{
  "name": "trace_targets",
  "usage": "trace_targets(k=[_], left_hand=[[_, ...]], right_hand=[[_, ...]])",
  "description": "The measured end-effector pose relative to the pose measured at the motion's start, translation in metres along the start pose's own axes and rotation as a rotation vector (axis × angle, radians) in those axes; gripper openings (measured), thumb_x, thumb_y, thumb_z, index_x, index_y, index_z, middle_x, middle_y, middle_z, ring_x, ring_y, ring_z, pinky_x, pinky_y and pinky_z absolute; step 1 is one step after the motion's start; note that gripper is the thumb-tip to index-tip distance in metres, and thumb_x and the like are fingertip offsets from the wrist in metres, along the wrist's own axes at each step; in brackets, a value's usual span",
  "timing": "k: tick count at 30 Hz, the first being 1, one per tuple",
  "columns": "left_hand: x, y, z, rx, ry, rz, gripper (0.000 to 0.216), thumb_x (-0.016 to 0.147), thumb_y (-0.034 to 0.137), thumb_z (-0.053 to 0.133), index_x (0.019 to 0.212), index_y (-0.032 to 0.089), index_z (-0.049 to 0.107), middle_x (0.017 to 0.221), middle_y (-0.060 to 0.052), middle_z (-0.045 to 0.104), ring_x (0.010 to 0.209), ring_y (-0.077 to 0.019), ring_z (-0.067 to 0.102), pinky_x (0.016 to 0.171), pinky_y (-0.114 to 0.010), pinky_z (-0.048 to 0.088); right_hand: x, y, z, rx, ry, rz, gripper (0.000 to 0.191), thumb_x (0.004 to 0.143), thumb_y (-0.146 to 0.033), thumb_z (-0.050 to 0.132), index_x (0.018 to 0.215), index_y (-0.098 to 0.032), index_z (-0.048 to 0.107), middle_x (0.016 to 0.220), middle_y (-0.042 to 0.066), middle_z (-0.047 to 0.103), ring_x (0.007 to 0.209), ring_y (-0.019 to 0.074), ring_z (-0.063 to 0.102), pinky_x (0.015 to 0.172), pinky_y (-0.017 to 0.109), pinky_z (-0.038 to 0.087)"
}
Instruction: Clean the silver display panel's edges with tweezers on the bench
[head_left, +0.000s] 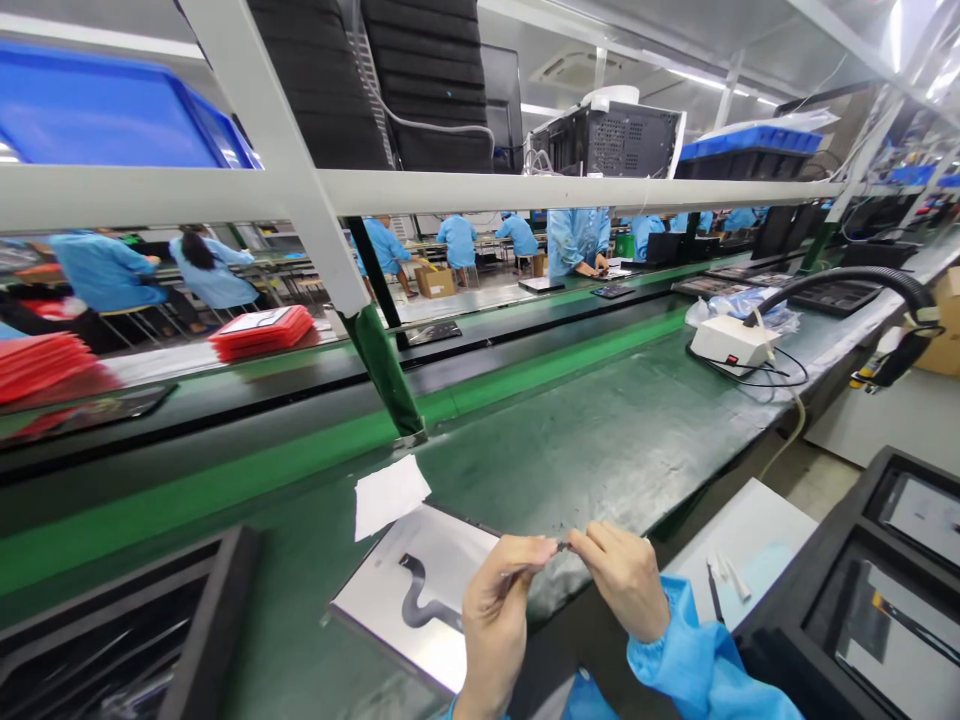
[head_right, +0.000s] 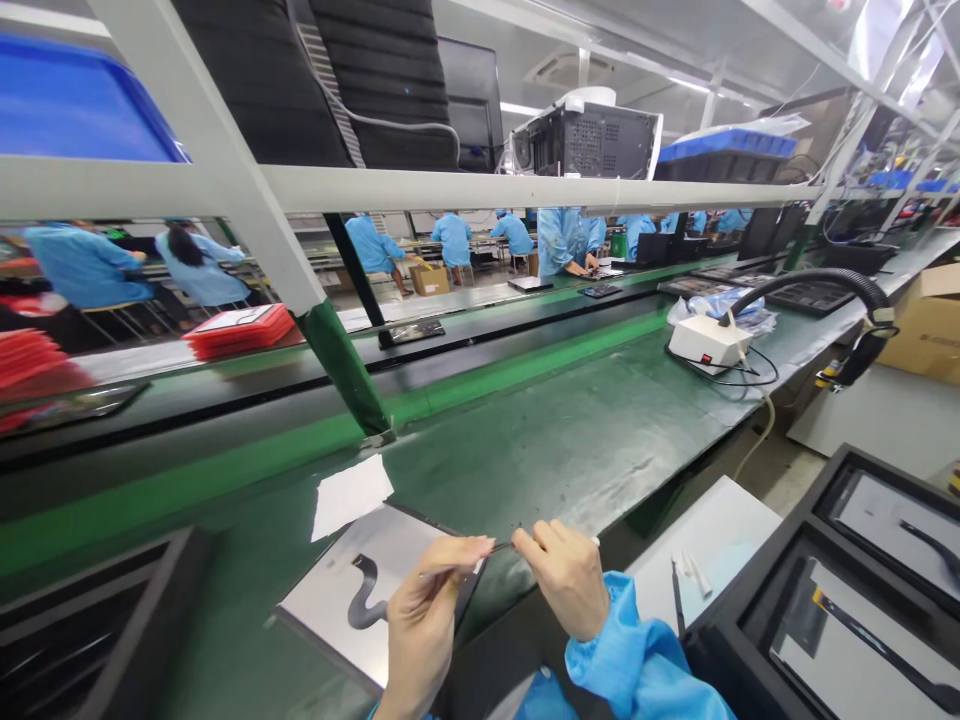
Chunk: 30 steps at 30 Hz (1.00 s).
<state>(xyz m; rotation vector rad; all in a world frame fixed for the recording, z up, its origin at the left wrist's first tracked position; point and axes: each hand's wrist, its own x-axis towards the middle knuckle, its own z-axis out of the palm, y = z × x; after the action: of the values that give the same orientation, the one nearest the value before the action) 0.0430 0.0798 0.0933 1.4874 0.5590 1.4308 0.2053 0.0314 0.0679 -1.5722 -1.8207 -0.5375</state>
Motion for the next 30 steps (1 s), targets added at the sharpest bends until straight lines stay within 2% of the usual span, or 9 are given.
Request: trace_targets(k=[3, 5, 9, 12, 15, 17, 19, 23, 30], left_hand=[[0.007, 0.013, -0.009, 0.013, 0.115, 0.103, 0.013, 0.088, 0.030, 0.069, 0.079, 0.024, 0.076, 0.078, -0.003, 0.076, 0.076, -0.0192, 0.071, 0.071, -0.029, 0.058], [0.014, 0.017, -0.016, 0.017, 0.189, 0.153, 0.008, 0.085, 0.029, 0.072, 0.080, 0.024, 0.076, 0.080, -0.003, 0.076, 0.082, -0.0206, 0.071, 0.076, -0.032, 0.058], [0.021, 0.005, -0.019, -0.016, 0.166, -0.103, 0.017, 0.079, 0.038, 0.077, 0.078, 0.021, 0.074, 0.082, -0.004, 0.076, 0.083, -0.0205, 0.071, 0.077, -0.031, 0.057], [0.016, -0.008, -0.013, -0.007, 0.166, -0.209, 0.022, 0.080, 0.040, 0.075, 0.081, 0.018, 0.075, 0.085, -0.006, 0.077, 0.084, -0.0214, 0.073, 0.078, -0.032, 0.058], [0.011, -0.013, -0.011, -0.002, 0.162, -0.291, 0.024, 0.079, 0.040, 0.075, 0.083, 0.016, 0.075, 0.088, -0.008, 0.077, 0.086, -0.0219, 0.073, 0.079, -0.032, 0.058], [0.010, -0.012, -0.012, -0.006, 0.162, -0.329, 0.026, 0.077, 0.041, 0.076, 0.083, 0.016, 0.075, 0.090, -0.009, 0.077, 0.089, -0.0230, 0.073, 0.081, -0.033, 0.058], [0.010, -0.011, -0.013, -0.012, 0.164, -0.355, 0.028, 0.075, 0.042, 0.078, 0.083, 0.016, 0.075, 0.090, -0.009, 0.077, 0.089, -0.0242, 0.072, 0.081, -0.035, 0.058], [0.009, -0.009, -0.015, -0.016, 0.170, -0.392, 0.030, 0.073, 0.044, 0.078, 0.083, 0.016, 0.075, 0.090, -0.010, 0.077, 0.090, -0.0248, 0.072, 0.082, -0.036, 0.058], [0.003, -0.010, -0.021, 0.007, 0.164, -0.433, 0.033, 0.072, 0.047, 0.079, 0.083, 0.016, 0.076, 0.092, -0.010, 0.077, 0.091, -0.0235, 0.071, 0.084, -0.033, 0.056]], right_hand=[[-0.006, 0.017, 0.001, -0.011, 0.010, 0.086, 0.042, 0.105, -0.020, 0.031, 0.090, -0.023, 0.070, 0.062, 0.001, 0.059, 0.057, 0.0153, 0.054, 0.055, 0.028, 0.033], [-0.010, 0.027, 0.002, -0.003, 0.016, 0.154, 0.043, 0.106, -0.024, 0.030, 0.091, -0.022, 0.070, 0.065, 0.002, 0.062, 0.061, 0.0155, 0.058, 0.056, 0.026, 0.036], [-0.011, 0.032, 0.007, 0.059, -0.038, 0.224, 0.041, 0.106, -0.033, 0.033, 0.094, -0.021, 0.070, 0.072, 0.002, 0.066, 0.065, 0.0149, 0.065, 0.060, 0.023, 0.041], [-0.007, 0.028, 0.012, 0.115, -0.097, 0.257, 0.037, 0.104, -0.034, 0.036, 0.095, -0.024, 0.070, 0.077, 0.002, 0.070, 0.070, 0.0146, 0.069, 0.061, 0.022, 0.044], [-0.004, 0.029, 0.017, 0.148, -0.147, 0.304, 0.029, 0.102, -0.032, 0.040, 0.104, -0.026, 0.068, 0.080, 0.001, 0.074, 0.075, 0.0172, 0.072, 0.062, 0.023, 0.047], [-0.003, 0.033, 0.020, 0.158, -0.182, 0.339, 0.027, 0.101, -0.030, 0.040, 0.109, -0.028, 0.065, 0.074, -0.002, 0.074, 0.067, 0.0180, 0.072, 0.056, 0.024, 0.046], [-0.001, 0.038, 0.023, 0.168, -0.213, 0.368, 0.025, 0.100, -0.028, 0.040, 0.105, -0.030, 0.065, 0.069, -0.004, 0.073, 0.060, 0.0179, 0.070, 0.052, 0.024, 0.045], [0.004, 0.049, 0.026, 0.178, -0.242, 0.394, 0.022, 0.096, -0.027, 0.045, 0.091, -0.029, 0.066, 0.081, -0.003, 0.075, 0.070, 0.0173, 0.072, 0.058, 0.024, 0.047], [0.005, 0.066, 0.030, 0.136, -0.238, 0.391, 0.022, 0.096, -0.028, 0.047, 0.100, -0.028, 0.069, 0.091, 0.000, 0.073, 0.076, 0.0180, 0.071, 0.058, 0.025, 0.048]])
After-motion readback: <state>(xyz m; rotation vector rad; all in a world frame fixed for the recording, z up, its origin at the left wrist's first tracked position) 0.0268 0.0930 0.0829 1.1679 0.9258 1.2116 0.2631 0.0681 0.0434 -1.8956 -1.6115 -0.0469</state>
